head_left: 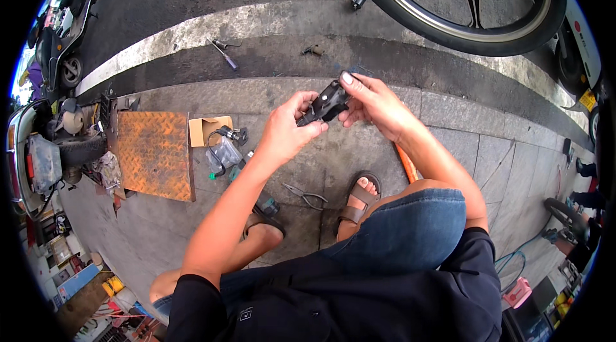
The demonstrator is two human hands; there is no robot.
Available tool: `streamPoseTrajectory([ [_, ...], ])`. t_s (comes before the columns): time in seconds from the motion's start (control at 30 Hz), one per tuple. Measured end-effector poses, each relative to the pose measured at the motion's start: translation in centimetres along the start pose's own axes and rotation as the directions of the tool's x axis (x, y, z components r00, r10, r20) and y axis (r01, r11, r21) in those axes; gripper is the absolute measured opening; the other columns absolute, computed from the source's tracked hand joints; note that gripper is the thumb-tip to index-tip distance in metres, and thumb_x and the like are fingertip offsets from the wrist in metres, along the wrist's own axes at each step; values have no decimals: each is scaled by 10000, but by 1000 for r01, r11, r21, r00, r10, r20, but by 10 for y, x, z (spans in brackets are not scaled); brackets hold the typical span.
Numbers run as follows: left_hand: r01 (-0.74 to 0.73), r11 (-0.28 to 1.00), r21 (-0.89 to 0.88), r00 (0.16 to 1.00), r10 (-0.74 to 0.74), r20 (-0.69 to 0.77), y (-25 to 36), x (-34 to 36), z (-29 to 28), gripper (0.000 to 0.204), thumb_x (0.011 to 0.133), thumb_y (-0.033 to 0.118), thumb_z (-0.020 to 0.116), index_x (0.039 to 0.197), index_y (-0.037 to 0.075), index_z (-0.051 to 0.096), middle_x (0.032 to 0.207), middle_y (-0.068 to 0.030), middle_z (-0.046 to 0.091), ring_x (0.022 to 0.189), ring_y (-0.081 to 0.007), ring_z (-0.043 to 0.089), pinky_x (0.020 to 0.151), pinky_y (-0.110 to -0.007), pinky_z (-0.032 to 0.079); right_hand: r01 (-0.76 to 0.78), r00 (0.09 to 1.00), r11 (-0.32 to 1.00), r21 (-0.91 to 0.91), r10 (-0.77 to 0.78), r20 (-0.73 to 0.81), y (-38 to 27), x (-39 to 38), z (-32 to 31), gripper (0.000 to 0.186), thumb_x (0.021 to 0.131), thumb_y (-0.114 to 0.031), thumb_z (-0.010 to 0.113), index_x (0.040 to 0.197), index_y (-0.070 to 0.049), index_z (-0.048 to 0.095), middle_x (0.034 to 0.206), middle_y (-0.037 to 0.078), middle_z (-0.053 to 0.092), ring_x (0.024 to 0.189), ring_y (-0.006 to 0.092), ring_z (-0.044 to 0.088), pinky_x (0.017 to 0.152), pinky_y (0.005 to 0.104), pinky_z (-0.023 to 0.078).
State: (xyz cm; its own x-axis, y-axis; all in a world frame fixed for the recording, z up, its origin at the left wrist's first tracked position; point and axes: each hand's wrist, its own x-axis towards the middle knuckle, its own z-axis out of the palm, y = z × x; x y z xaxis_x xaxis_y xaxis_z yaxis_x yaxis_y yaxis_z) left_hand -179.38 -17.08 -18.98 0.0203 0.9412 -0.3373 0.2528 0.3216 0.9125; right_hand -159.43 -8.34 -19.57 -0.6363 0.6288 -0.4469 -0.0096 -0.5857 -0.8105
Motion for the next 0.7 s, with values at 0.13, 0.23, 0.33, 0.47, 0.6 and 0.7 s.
streamPoseTrajectory([
  [0.13,193,960,-204,979,-176,99,13,-1,-5,555,793,158,771,1273,-8,548,946,-11,636,761,-55,547,611,-205,411,-89,995,995,-49,91,44,-12,1,-4,760,916,-646,548,1179,67,553,917,148,628,756,180,661,655,307,577],
  [0.23,220,948,-230,974,-198,112,12,-5,-9,568,797,187,773,1277,-14,547,921,1,628,721,-49,527,584,-202,388,-94,992,990,-110,103,74,-15,1,-4,838,907,-666,542,1245,101,517,929,167,634,787,204,670,662,317,575],
  [0.33,189,968,-166,981,-180,68,13,-9,-9,582,800,200,773,1288,-18,543,930,-6,631,727,-49,530,583,-201,390,-88,990,992,-94,98,104,-11,2,-3,828,920,-650,536,1253,108,511,929,167,635,803,209,672,669,321,574],
  [0.47,178,972,-154,983,-171,59,7,-11,-9,582,799,191,770,1293,-16,542,950,-14,637,746,-50,544,578,-202,391,-77,991,996,-49,82,104,-1,4,-2,781,944,-622,518,1255,95,511,918,162,638,803,206,675,675,314,575],
  [0.6,59,994,-88,998,-60,-9,2,-13,-4,584,808,163,766,1314,3,523,1013,-54,641,876,-102,595,710,-248,476,-82,990,997,-14,83,114,1,7,-1,734,956,-604,511,1223,79,520,902,150,640,801,200,675,678,306,576],
  [0.7,-10,1000,24,999,11,-44,2,-15,-6,593,815,151,765,1332,15,507,1053,-79,637,952,-138,606,812,-283,500,-87,989,996,8,85,118,4,8,-1,698,964,-594,503,1191,65,533,900,140,644,790,191,671,676,303,576],
])
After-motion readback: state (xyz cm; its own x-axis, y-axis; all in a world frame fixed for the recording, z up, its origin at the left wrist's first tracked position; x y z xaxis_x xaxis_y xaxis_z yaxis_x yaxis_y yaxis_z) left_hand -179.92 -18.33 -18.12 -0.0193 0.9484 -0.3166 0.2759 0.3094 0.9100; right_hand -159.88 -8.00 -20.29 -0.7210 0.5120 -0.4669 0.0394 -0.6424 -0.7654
